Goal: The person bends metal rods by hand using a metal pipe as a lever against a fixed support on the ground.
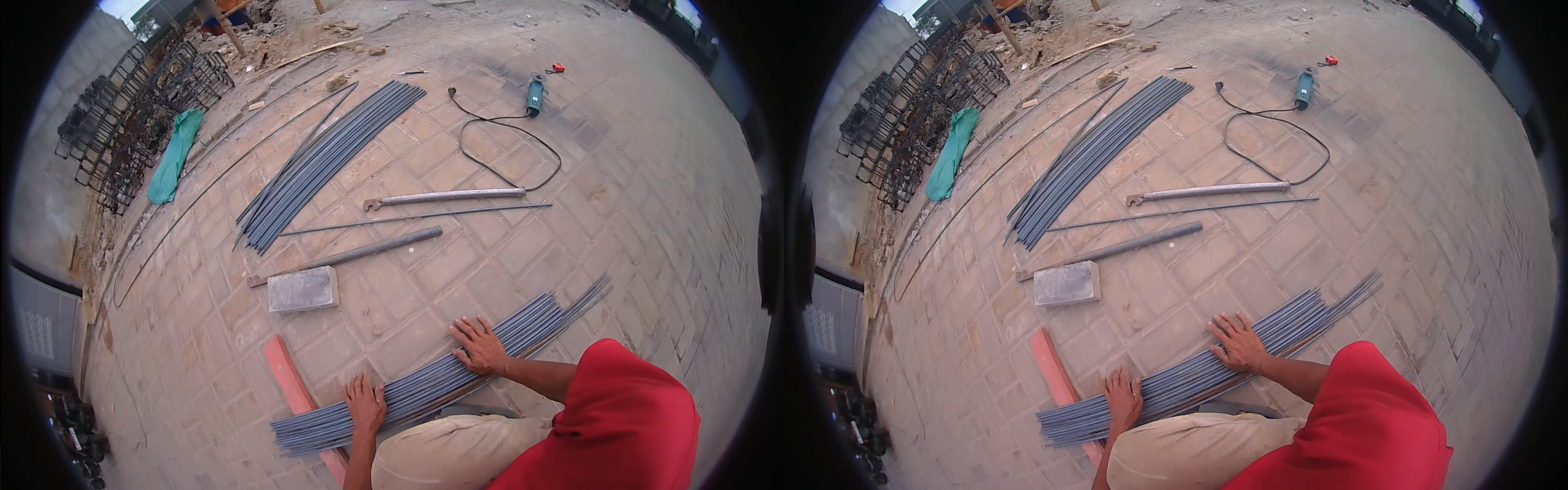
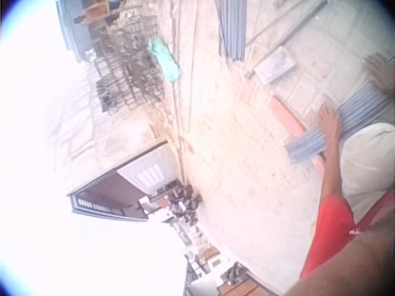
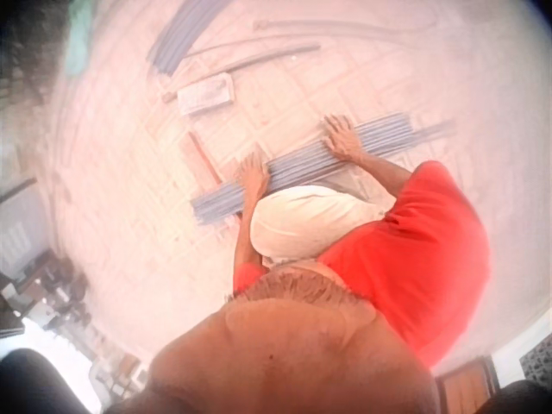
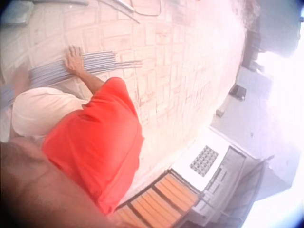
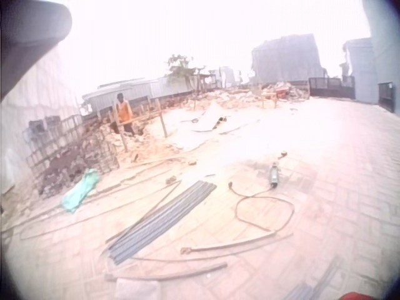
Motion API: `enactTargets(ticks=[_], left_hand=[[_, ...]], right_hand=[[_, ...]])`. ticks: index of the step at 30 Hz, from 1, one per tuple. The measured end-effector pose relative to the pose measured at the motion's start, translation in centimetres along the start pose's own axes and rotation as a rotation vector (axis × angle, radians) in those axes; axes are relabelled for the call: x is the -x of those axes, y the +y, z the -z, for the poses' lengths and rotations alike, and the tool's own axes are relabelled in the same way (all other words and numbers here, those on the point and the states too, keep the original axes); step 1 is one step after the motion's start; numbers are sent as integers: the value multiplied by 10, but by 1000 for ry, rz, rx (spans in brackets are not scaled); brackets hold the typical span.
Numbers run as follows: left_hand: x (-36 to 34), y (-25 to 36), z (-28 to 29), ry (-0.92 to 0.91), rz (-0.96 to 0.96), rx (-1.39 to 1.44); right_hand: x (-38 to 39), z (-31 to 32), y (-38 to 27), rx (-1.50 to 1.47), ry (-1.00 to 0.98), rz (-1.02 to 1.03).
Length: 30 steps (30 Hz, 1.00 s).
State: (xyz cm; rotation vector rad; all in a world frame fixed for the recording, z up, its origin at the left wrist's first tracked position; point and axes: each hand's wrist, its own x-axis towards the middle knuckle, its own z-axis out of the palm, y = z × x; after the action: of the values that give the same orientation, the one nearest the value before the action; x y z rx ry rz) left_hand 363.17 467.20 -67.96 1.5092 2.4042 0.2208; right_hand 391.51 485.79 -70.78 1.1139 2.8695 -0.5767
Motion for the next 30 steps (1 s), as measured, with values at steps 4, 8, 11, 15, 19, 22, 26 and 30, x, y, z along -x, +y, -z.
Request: enactTargets(ticks=[4, 8, 11, 15, 19, 22, 26, 30], left_hand=[[-23, 20, -6, 61, -186, 97], [-33, 43, -22, 68, -212, 20], [-35, 57, -24, 58, -175, -43], [-33, 46, -31, 87, -66, 30], [-28, 36, -37, 107, -92, 92], [-24, 9, -18, 95, -175, 115], [-17, -71, 33, 28, -142, -45], [10, -145, 56, -129, -194, -131]], right_hand=[[-2, 3, -4, -21, -10, 10], [-6, 3, -6, -43, -16, -16], [-8, 5, -6, -54, -12, -30], [-11, 4, -9, -53, 70, 7], [-13, 1, -18, -16, 69, 58], [-14, -1, -22, -20, 54, 47], [-11, 3, -18, 14, 77, 32], [-14, 7, -19, 21, 118, 26]])
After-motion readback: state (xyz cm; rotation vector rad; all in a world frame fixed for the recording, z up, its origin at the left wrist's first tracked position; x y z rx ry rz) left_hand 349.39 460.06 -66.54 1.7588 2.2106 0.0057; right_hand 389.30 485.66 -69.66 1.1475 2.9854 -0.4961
